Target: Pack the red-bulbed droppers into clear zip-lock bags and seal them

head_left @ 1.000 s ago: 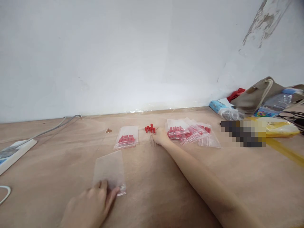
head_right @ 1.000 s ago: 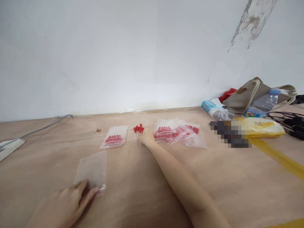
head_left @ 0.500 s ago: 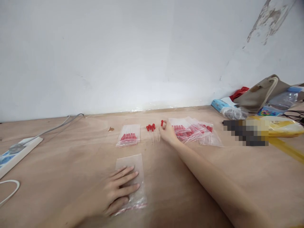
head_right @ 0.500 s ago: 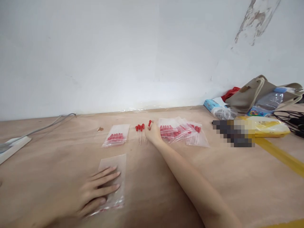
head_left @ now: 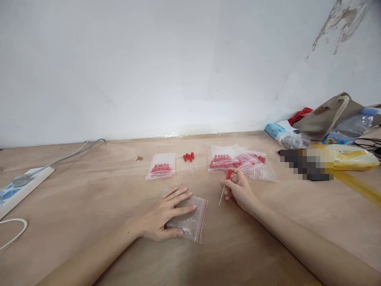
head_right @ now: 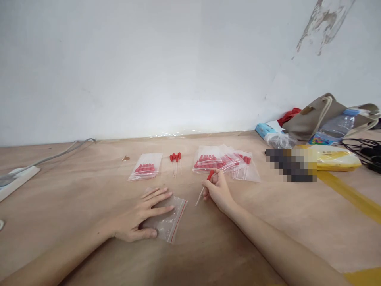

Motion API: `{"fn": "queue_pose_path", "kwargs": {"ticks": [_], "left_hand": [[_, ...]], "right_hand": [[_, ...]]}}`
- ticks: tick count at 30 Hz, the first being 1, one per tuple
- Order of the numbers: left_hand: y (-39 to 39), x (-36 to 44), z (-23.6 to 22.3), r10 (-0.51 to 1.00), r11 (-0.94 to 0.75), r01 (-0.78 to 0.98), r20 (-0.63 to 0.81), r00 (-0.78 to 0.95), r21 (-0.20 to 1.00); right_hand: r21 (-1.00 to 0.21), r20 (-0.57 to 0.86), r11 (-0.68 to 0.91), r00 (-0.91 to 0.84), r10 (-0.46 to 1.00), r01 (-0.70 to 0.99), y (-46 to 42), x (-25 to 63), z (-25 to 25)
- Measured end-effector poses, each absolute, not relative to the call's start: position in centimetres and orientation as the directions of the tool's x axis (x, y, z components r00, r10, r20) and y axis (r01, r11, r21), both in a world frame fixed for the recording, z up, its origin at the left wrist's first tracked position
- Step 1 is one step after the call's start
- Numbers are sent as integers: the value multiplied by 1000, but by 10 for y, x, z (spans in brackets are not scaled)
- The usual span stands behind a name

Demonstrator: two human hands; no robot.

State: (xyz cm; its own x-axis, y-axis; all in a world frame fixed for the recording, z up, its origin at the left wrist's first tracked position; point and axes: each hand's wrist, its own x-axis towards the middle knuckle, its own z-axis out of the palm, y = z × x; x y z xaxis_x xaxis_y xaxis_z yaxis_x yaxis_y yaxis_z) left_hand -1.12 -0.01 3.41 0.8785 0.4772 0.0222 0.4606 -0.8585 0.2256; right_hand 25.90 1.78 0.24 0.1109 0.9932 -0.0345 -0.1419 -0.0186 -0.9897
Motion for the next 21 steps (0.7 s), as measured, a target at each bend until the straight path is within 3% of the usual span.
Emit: {"fn": "queue_pose_path", "kwargs": {"ticks": [4, 8, 21], "left_hand": [[-7, -2, 15, 661, -736, 644, 18, 750, 211], [-13, 17, 6, 746, -658, 724, 53, 664, 205], [-16, 23, 7, 773, -629, 752, 51, 633, 198]], "right_hand": [[-992, 18, 27, 70, 997, -127, 11, 254, -3], [-989, 33, 47, 95, 995, -139, 10, 254, -8], [-991, 69, 76, 72, 995, -110, 11, 253, -10]]}}
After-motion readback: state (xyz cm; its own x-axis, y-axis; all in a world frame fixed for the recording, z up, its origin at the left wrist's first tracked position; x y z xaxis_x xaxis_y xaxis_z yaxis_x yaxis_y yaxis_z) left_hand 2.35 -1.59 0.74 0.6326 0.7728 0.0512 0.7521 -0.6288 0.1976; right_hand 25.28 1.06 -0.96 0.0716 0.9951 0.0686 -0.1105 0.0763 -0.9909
